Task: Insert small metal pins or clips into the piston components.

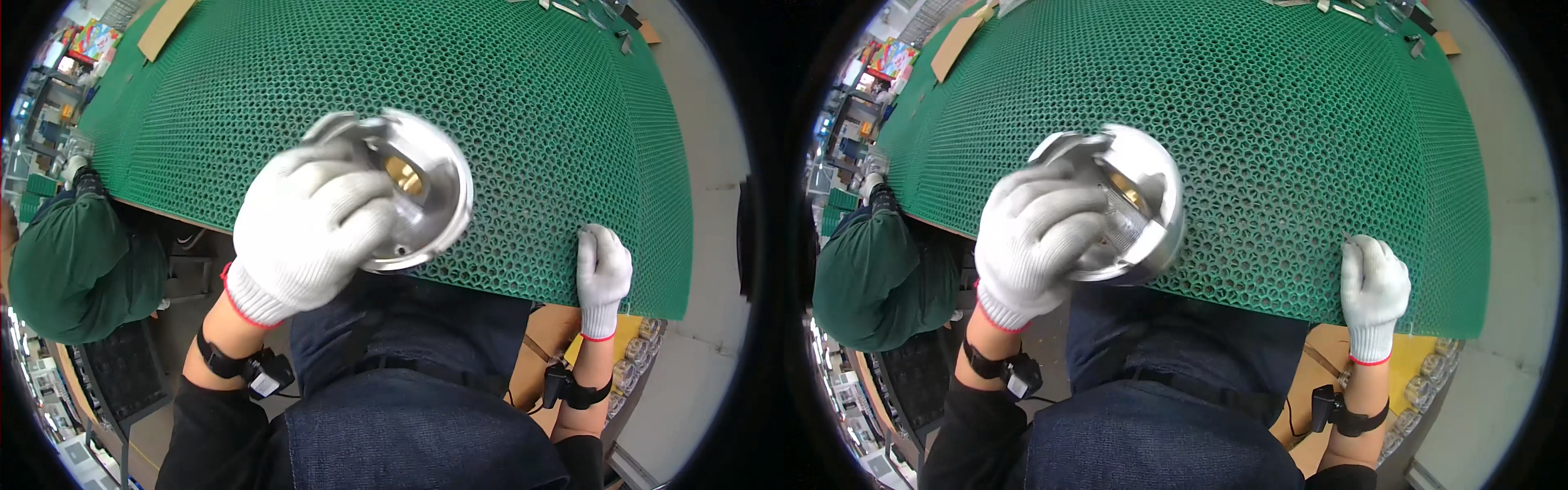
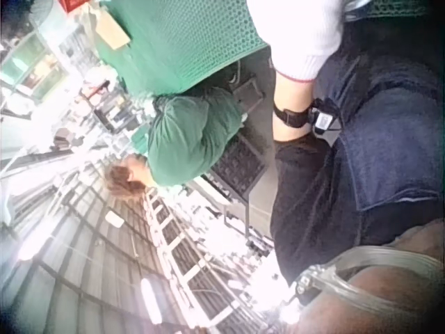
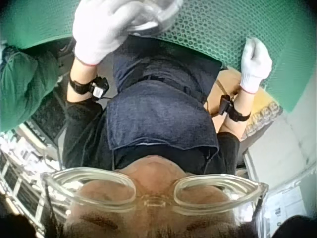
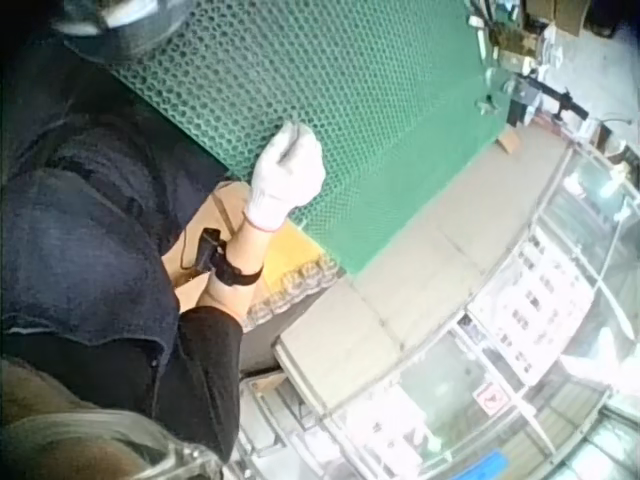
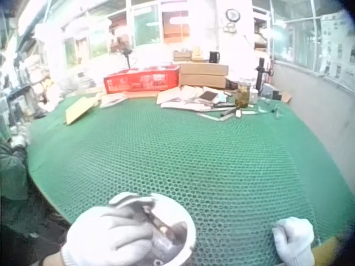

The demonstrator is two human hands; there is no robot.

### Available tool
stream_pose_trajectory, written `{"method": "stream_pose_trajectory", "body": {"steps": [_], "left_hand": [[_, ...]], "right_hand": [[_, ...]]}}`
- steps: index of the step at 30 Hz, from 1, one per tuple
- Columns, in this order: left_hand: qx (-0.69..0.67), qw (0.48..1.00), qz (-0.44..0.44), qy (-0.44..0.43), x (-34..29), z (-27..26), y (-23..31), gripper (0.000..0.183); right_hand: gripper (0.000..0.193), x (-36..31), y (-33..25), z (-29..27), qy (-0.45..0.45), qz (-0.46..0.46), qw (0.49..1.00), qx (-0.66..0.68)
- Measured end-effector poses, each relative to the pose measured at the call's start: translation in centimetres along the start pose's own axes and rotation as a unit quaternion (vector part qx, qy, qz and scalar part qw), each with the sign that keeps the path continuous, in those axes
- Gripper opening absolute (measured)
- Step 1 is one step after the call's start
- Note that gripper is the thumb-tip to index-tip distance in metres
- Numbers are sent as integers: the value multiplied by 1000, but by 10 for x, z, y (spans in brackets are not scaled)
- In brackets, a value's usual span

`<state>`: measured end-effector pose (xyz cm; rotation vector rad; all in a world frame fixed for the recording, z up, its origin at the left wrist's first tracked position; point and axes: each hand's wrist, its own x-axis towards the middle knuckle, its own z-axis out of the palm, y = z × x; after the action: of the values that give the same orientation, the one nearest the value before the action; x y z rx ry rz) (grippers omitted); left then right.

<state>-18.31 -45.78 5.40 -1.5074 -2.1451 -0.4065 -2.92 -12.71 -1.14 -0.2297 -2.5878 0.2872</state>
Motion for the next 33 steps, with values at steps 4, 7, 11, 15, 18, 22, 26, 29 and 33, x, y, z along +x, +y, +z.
{"method": "stream_pose_trajectory", "body": {"steps": [4, 7, 11, 15, 18, 22, 26, 29, 33], "left_hand": [[-68, 925, -233, 293, -27, 48, -24, 49], [-290, 911, -280, 90, -15, 42, -32, 51], [-87, 995, -38, 21, 51, 5, 11, 43], [-12, 997, -28, -70, 59, 13, 58, 42], [4, 1000, -11, -21, 56, 20, 55, 42], [7, 999, -21, -37, 66, 18, 56, 43], [-20, 995, -24, -92, 82, 25, 47, 38], [-11, 980, -53, -194, 102, 23, 40, 32], [8, 976, -20, -216, 120, 37, 27, 28]], "right_hand": [[6, 1, -3, -4, 7, -12, 1000, -20], [6, 4, -7, -11, 1, -34, 999, -8], [9, 0, -38, -21, -47, -25, 979, 197], [12, 9, -79, -22, -127, 7, 918, 375], [17, 20, -98, -25, -131, 76, 896, 418], [21, 28, -96, -24, -231, 158, 847, 451], [19, 25, -97, -21, -156, -74, 930, 325], [23, 27, -97, -26, -148, -130, 956, 218], [26, 30, -91, -34, -169, -198, 961, 87]]}}
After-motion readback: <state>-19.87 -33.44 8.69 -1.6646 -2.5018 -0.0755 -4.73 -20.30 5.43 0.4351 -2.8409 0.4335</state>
